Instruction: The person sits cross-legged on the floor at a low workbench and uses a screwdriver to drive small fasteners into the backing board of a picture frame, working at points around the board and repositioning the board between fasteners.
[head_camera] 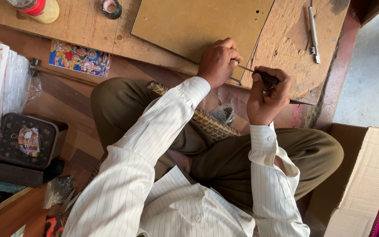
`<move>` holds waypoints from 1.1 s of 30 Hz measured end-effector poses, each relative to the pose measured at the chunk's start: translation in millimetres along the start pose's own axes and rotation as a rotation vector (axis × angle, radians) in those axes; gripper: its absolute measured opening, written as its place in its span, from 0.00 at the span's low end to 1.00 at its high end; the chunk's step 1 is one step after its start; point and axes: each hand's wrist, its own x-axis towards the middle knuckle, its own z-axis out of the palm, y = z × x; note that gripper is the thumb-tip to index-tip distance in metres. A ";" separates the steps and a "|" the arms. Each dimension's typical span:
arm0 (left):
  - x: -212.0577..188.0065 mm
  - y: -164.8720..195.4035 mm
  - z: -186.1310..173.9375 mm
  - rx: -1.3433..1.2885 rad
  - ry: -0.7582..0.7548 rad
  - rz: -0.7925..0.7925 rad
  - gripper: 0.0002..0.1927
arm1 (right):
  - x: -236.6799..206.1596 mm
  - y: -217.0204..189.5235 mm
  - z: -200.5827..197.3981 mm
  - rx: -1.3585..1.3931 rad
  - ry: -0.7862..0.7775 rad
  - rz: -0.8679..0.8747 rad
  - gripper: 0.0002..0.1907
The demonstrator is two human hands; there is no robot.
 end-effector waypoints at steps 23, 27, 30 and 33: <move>0.2 1.6 -0.8 0.006 -0.018 -0.018 0.04 | 1.4 5.6 -0.6 0.012 -0.061 -0.042 0.08; -1.1 0.6 -0.5 0.008 -0.011 -0.006 0.05 | 2.8 3.4 -2.8 -0.005 -0.066 -0.025 0.07; -1.7 -0.2 -0.2 0.009 -0.003 0.009 0.05 | 2.6 1.1 -2.0 -0.100 -0.043 0.006 0.07; -1.8 -0.5 -0.1 0.001 -0.006 0.012 0.05 | 0.9 -2.2 1.4 -0.160 -0.013 -0.018 0.08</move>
